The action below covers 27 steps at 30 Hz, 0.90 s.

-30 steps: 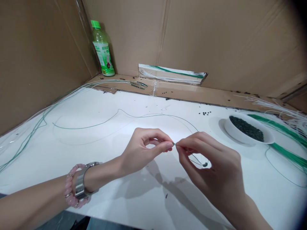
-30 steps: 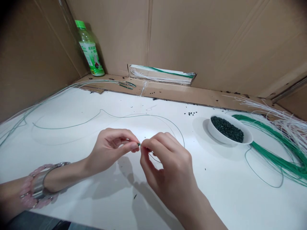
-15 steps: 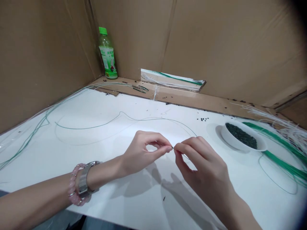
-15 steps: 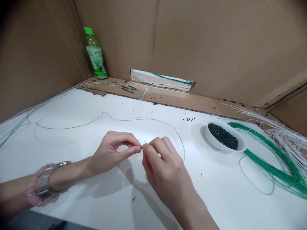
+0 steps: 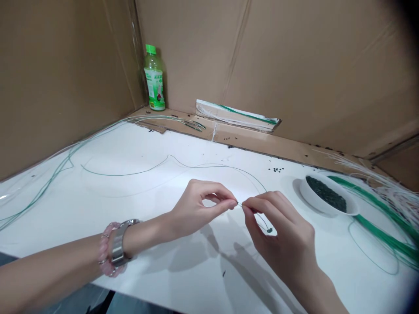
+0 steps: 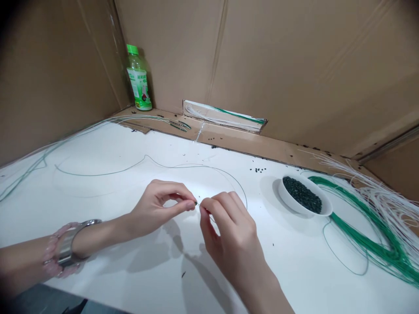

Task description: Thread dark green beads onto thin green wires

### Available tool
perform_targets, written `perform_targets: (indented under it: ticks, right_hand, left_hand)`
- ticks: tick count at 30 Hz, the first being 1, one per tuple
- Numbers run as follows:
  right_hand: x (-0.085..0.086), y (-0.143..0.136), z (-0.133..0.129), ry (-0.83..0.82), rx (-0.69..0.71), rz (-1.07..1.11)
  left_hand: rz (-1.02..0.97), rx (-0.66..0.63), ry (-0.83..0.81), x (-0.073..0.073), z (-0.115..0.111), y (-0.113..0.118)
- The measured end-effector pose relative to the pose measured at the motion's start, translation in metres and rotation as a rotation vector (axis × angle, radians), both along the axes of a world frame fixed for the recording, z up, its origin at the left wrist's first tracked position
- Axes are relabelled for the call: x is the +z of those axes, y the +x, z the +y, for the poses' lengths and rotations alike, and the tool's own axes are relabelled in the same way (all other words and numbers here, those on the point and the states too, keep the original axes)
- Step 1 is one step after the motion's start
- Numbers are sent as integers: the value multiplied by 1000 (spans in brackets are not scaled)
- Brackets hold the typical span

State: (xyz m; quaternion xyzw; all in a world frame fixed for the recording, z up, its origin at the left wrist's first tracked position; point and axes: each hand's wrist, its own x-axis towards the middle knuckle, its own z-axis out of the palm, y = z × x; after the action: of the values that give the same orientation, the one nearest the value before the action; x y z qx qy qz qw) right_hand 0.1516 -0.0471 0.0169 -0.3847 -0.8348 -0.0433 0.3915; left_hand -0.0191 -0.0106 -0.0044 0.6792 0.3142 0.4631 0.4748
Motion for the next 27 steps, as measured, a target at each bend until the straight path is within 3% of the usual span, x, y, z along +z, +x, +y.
perform_targets:
  ticks: [20,27]
  right_hand:
    - [-4,3,1,-11,30,-12]
    - [-7,2,4,-197,47,181]
  left_hand:
    - [65,6,61,-2,1,0]
    - [58,-25,31,-1,0,1]
